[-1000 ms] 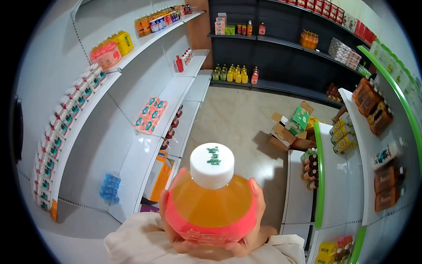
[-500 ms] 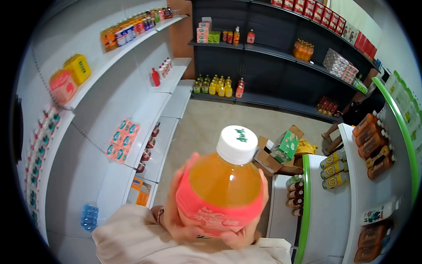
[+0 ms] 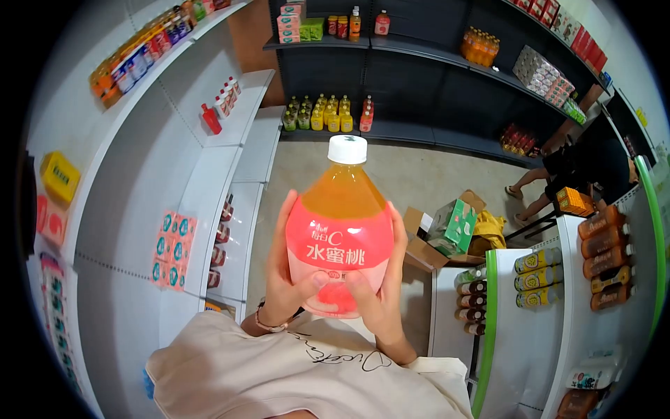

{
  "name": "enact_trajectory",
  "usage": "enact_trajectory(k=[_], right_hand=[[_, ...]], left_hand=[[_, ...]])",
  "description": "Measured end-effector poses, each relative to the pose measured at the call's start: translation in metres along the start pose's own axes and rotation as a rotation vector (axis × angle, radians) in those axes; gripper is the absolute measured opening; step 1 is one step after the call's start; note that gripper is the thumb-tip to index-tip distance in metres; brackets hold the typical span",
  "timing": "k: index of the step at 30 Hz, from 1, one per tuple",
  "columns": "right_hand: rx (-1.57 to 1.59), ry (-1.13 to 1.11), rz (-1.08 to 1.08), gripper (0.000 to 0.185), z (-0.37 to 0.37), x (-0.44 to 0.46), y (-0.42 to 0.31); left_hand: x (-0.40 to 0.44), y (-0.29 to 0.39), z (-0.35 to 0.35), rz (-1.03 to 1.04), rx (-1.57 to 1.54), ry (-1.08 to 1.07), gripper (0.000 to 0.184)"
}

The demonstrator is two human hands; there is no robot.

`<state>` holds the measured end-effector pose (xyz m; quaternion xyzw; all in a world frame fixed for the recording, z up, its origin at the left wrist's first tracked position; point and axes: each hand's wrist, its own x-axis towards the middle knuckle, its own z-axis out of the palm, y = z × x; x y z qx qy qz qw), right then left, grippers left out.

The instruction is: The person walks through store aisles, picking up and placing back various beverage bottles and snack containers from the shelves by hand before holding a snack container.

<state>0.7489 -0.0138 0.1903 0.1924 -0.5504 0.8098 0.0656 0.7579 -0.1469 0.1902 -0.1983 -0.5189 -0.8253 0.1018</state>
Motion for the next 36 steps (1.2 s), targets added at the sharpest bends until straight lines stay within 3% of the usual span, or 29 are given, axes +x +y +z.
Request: enact_trajectory(k=[10,12,13,15,16,17,19,20,22,25,28,30,36], right_hand=[[-0.013,-0.020,0.058,0.074,0.029,0.247,0.103],[-0.044,0.007,0.142,0.071,0.021,0.265,0.134],[-0.066,0.060,0.296,0.069,0.008,0.284,0.162],[0.045,0.148,0.521,0.066,-0.006,0.306,0.215],[0.046,0.215,0.732,0.064,-0.028,0.314,0.276],[0.052,0.178,0.669,0.063,-0.036,0.340,0.294],[0.069,0.236,0.779,0.058,-0.051,0.310,0.346],[0.105,0.254,0.838,0.052,-0.050,0.319,0.341],[0.192,0.294,0.950,0.050,-0.046,0.315,0.339],[0.201,0.283,0.956,0.056,-0.067,0.367,0.359],[0.091,0.350,0.876,0.063,-0.097,0.462,0.379],[0.007,0.314,0.734,0.069,-0.111,0.519,0.403],[-0.009,0.283,0.695,0.062,-0.139,0.616,0.397]], left_hand=[[0.232,-0.045,-0.136,0.048,0.040,0.024,0.085],[0.248,-0.065,-0.154,-0.038,0.070,0.099,0.080],[0.258,-0.086,-0.166,-0.045,0.071,0.097,0.080],[0.277,-0.145,-0.204,-0.313,-0.104,0.251,0.075],[0.285,-0.168,-0.222,-0.487,-0.135,0.317,0.072],[0.313,-0.200,-0.241,-0.609,-0.174,0.355,0.069],[0.272,-0.287,-0.285,-0.686,-0.131,0.386,0.065],[0.280,-0.279,-0.283,-0.730,-0.161,0.394,0.048],[0.293,-0.253,-0.271,-0.781,-0.117,0.409,0.048],[0.340,-0.278,-0.282,-0.851,-0.124,0.392,0.049],[0.437,-0.320,-0.294,-0.742,-0.076,0.277,0.054],[0.498,-0.337,-0.309,-0.661,-0.033,0.258,0.069],[0.601,-0.347,-0.317,-0.647,0.107,0.063,0.069]])
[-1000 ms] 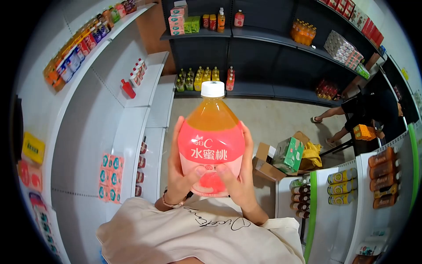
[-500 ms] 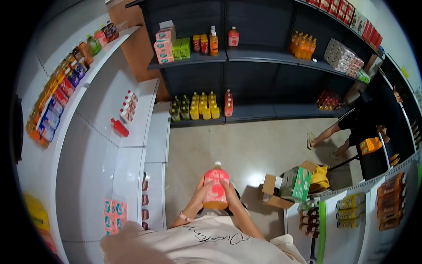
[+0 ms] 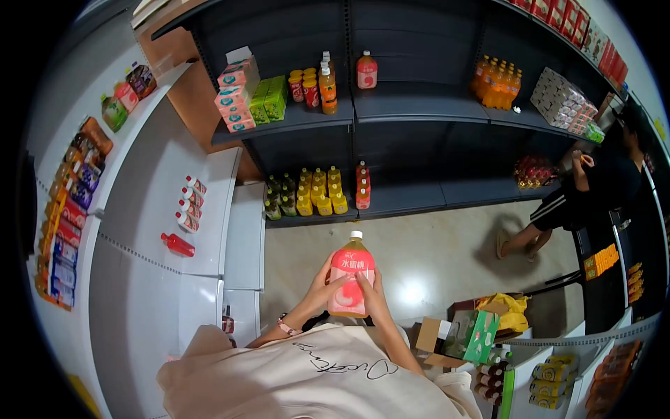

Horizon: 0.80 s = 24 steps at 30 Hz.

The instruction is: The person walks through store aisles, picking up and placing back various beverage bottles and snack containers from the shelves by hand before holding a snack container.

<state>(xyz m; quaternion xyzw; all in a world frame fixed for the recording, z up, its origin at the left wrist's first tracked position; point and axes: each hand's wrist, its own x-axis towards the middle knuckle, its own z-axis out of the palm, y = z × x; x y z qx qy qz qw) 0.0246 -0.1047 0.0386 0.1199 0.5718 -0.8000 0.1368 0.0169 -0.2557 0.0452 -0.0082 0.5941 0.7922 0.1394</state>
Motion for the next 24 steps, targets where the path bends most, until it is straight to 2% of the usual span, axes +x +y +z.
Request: enact_trajectory(k=[2,4,6,7,10,12,14,20,22,24], right_hand=[[-0.017,-0.005,-0.180,0.061,-0.005,0.035,-0.002],[0.006,-0.017,-0.137,0.062,-0.008,0.057,-0.017],[0.036,-0.117,-0.203,0.063,-0.006,0.080,-0.034],[0.040,-0.078,-0.231,0.065,0.000,0.090,-0.040],[-0.132,-0.162,-0.295,0.070,-0.007,0.143,-0.075],[-0.140,-0.168,-0.278,0.075,-0.007,0.186,-0.104],[-0.245,-0.259,-0.346,0.076,0.001,0.226,-0.139],[-0.377,-0.321,-0.526,0.088,0.025,0.357,-0.222],[-0.448,-0.315,-0.525,0.088,0.032,0.392,-0.246],[-0.499,-0.245,-0.500,0.090,0.038,0.430,-0.260]], left_hand=[[0.040,0.006,-0.006,0.019,0.033,-0.028,0.072],[0.060,0.019,-0.002,0.084,0.048,-0.027,0.076],[0.082,0.037,-0.008,0.022,0.004,-0.042,0.080],[0.093,0.044,-0.014,0.046,0.005,-0.069,0.081],[0.144,0.056,-0.024,0.130,-0.036,-0.100,0.086],[0.187,0.073,-0.031,0.284,-0.021,-0.130,0.086],[0.228,0.096,-0.040,0.338,0.032,-0.147,0.090],[0.370,0.171,-0.075,0.375,0.243,-0.252,0.093],[0.414,0.183,-0.083,0.387,0.298,-0.216,0.094],[0.452,0.195,-0.088,0.458,0.527,-0.140,0.093]])
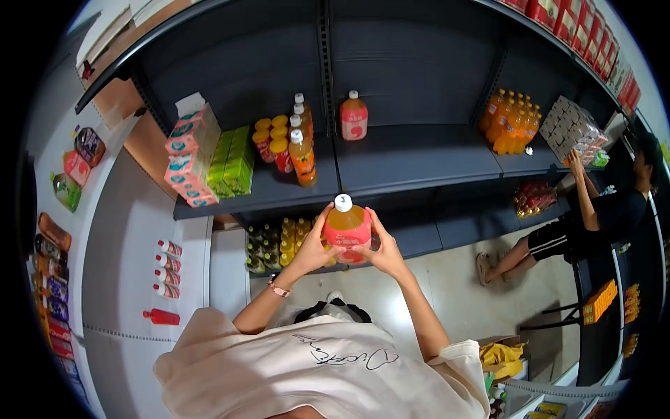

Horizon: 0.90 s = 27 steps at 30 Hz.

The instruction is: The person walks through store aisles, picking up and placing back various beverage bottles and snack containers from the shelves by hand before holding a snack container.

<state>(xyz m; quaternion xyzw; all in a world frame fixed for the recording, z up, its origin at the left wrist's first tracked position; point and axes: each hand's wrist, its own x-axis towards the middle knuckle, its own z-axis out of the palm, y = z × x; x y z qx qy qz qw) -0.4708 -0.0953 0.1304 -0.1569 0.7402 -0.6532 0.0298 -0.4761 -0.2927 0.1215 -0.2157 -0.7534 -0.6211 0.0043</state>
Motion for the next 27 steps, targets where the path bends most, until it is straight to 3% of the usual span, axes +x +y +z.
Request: enact_trajectory(k=[1,5,8,13,18,22,24,27], right_hand=[[-0.048,0.027,-0.013,0.090,-0.002,0.019,0.007],[-0.125,0.088,-0.172,0.082,-0.011,0.089,0.031],[-0.177,0.060,-0.016,0.086,-0.023,0.131,0.038],[-0.448,0.120,-0.110,0.083,-0.062,0.198,0.058],[-0.434,0.094,-0.231,0.083,-0.097,0.263,0.100],[-0.385,-0.028,-0.099,0.081,-0.126,0.312,0.109],[-0.428,0.027,-0.234,0.081,-0.138,0.338,0.127],[-0.410,-0.029,-0.157,0.084,-0.145,0.381,0.133]], left_hand=[[0.019,-0.006,-0.004,0.085,0.108,0.049,0.090],[0.087,-0.021,-0.024,0.037,0.194,0.080,0.081],[0.130,-0.025,-0.035,-0.064,0.208,0.067,0.080],[0.201,-0.049,-0.030,-0.078,0.353,0.123,0.082],[0.262,-0.079,-0.020,-0.151,0.304,0.206,0.082],[0.304,-0.105,-0.016,-0.071,0.356,0.305,0.084],[0.329,-0.118,-0.014,-0.126,0.482,0.328,0.084],[0.366,-0.131,-0.025,-0.234,0.547,0.348,0.082]])
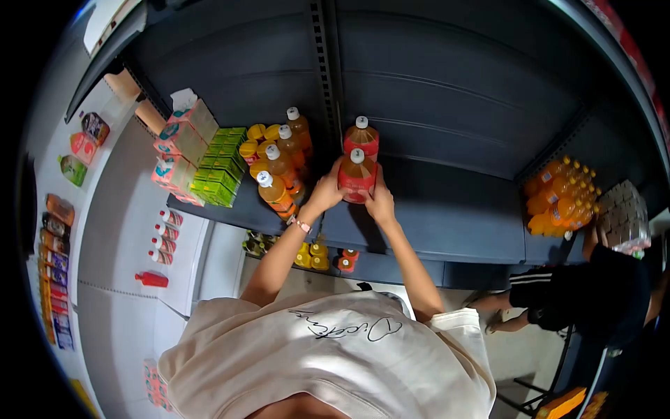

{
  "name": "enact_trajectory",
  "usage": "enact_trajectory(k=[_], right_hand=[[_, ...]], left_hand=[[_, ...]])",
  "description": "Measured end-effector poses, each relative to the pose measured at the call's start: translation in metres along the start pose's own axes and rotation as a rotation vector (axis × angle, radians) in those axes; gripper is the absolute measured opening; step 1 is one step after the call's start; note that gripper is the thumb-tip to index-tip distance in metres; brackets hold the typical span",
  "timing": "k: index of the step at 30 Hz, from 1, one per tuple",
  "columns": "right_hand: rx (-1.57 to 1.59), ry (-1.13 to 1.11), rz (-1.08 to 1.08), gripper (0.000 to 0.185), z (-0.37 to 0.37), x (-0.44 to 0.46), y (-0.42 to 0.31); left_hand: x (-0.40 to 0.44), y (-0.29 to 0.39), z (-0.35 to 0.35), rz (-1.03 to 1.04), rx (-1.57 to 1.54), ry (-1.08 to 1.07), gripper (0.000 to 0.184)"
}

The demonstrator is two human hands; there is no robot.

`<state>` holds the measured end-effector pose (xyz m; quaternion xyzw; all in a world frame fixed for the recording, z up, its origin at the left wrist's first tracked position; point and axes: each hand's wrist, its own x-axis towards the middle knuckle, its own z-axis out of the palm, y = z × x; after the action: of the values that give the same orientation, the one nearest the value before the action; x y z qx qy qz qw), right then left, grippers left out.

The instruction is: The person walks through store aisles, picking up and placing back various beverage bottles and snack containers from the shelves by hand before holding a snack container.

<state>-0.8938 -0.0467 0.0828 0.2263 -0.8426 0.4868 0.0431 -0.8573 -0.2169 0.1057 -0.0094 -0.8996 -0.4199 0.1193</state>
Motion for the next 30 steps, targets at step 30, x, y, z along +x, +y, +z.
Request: enact_trajectory(k=[30], right_hand=[[0.533,0.077,0.158,0.069,0.057,-0.089,0.019]], left_hand=[[-0.238,-0.002,0.025,-0.089,-0.349,0.150,0.050]])
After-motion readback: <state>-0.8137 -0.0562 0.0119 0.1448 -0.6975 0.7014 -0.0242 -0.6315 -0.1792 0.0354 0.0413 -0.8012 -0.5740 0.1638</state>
